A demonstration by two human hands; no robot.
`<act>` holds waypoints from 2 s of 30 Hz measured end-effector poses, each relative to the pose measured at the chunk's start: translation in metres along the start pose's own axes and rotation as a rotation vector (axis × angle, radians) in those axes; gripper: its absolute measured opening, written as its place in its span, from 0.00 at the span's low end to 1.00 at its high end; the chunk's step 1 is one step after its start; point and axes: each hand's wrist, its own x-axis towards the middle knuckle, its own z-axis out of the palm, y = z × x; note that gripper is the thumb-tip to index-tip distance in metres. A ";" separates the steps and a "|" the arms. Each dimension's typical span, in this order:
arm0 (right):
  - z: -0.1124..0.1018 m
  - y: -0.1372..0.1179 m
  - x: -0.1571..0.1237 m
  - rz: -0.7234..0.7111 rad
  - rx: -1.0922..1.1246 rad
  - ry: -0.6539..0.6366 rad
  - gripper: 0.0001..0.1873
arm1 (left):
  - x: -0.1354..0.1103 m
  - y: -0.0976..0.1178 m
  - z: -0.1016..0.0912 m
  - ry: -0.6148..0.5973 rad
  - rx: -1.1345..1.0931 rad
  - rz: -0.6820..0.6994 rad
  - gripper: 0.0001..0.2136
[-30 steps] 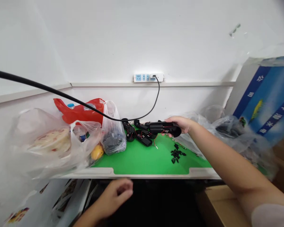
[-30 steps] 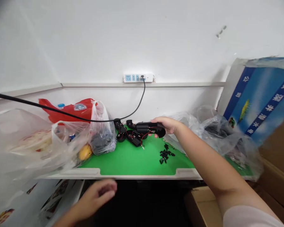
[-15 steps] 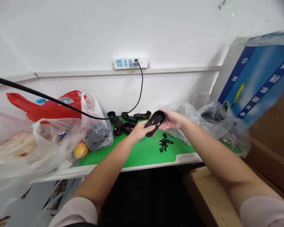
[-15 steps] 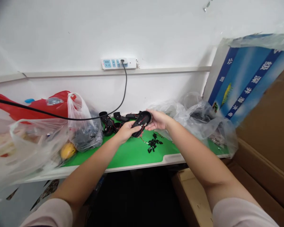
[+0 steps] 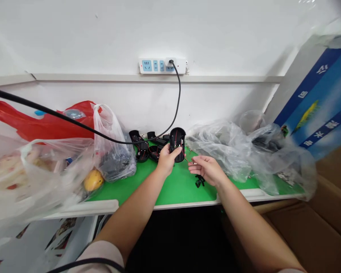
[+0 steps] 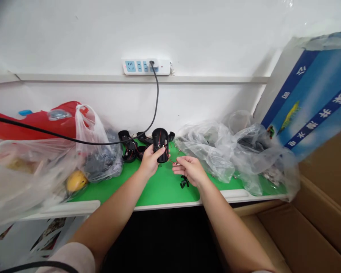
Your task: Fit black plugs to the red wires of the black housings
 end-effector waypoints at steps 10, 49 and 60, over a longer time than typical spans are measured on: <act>0.010 0.012 -0.008 -0.214 -0.010 0.206 0.17 | 0.002 -0.005 0.000 0.067 0.007 0.061 0.20; -0.106 0.001 -0.032 -0.206 -0.986 0.055 0.15 | -0.007 0.010 0.005 -0.034 -0.100 -0.348 0.18; -0.107 0.009 -0.023 -0.415 -1.224 -0.100 0.14 | -0.009 0.012 0.002 -0.092 -0.131 -0.398 0.15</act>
